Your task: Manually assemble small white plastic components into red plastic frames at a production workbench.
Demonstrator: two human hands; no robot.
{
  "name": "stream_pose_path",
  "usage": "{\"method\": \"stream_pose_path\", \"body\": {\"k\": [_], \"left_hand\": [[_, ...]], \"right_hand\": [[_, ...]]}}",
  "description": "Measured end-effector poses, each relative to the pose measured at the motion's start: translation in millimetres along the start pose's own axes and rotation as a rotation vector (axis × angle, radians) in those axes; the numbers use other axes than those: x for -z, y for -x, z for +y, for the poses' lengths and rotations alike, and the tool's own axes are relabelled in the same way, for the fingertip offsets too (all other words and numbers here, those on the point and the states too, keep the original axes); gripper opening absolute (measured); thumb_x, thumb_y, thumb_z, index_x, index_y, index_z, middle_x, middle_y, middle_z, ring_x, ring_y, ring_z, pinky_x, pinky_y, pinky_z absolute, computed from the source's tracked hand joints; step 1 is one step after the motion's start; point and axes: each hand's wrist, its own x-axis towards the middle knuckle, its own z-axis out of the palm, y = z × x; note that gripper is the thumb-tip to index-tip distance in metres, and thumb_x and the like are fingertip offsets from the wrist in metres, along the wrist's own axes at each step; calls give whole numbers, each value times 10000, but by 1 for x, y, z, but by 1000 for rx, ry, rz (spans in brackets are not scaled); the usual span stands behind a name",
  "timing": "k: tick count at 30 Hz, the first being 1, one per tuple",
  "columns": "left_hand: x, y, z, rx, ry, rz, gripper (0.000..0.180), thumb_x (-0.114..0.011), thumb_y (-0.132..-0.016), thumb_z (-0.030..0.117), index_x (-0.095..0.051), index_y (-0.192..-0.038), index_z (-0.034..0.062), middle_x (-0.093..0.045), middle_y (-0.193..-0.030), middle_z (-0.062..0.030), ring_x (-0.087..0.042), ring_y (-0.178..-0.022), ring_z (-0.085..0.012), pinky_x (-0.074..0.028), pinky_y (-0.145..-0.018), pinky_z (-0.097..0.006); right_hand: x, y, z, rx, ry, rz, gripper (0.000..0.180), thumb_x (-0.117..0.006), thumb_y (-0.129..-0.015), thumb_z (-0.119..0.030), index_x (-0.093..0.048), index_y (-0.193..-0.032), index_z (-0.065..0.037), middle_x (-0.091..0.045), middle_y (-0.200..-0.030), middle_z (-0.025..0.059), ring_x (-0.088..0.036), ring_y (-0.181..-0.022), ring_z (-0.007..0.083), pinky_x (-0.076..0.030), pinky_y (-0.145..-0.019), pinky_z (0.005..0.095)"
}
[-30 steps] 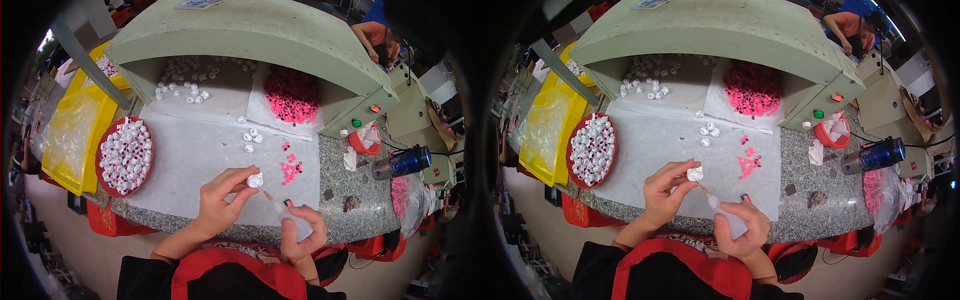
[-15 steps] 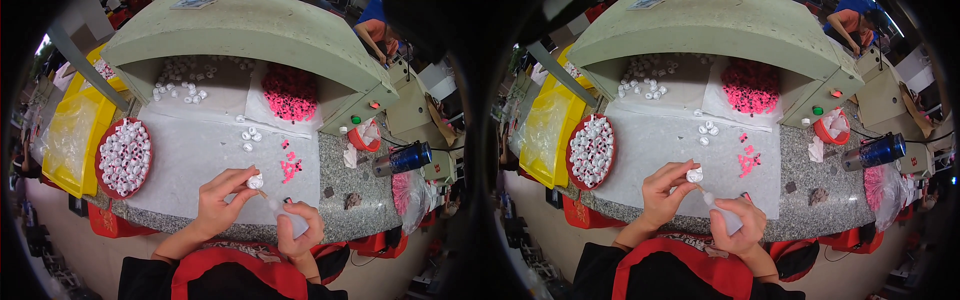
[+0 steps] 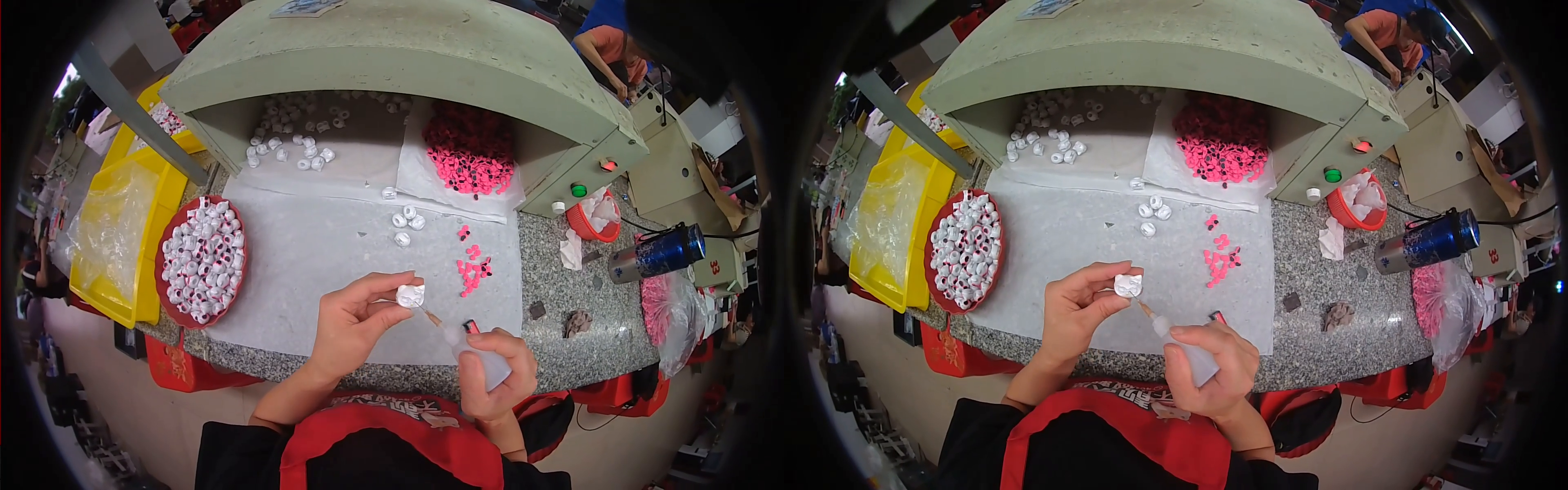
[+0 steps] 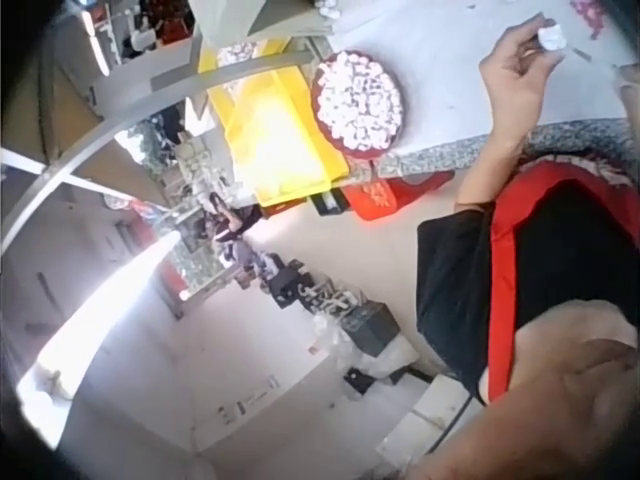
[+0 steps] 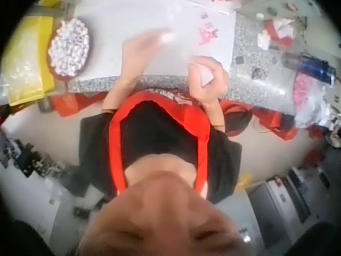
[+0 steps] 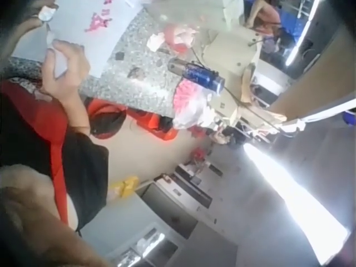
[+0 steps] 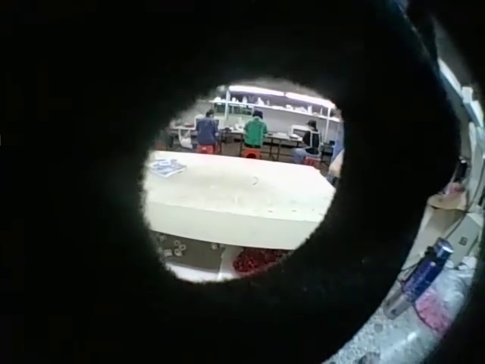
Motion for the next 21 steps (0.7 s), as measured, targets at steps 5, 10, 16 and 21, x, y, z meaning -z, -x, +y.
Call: {"method": "stream_pose_path", "body": {"k": [5,10,16,21], "left_hand": [[4,-1,0,110,79,-35,359,-573,-762,-89,-527,-1117,-54,-598,-1041,-182,-595,-938,-213,-486,-835,-319],[5,-1,1,133,99,-42,360,-577,-761,-84,-525,-1116,-59,-601,-1030,-185,-600,-928,-219,-488,-833,-322],[7,-1,-1,112,107,-30,364,-572,-757,-92,-527,-1116,-56,-601,-1027,-186,-595,-939,-224,-488,-836,-329],[1,-1,-4,73,71,-45,379,-571,-749,-101,-525,-1123,-52,-600,-1029,-180,-594,-937,-218,-490,-837,-333]], "right_hand": [[1,1,-1,-45,-19,-18,191,-641,-651,6,-580,-832,8,-617,-686,101,-540,-478,183,-404,-440,260],[2,-2,0,16,2,1,193,-640,-649,6,-579,-833,9,-621,-688,102,-552,-488,187,-413,-447,261],[5,-4,-2,20,44,-40,199,-638,-643,16,-581,-833,8,-623,-675,99,-563,-489,189,-428,-454,265],[4,-6,-1,-2,36,-30,183,-624,-661,10,-583,-839,17,-620,-670,109,-568,-489,190,-438,-460,267]]}}
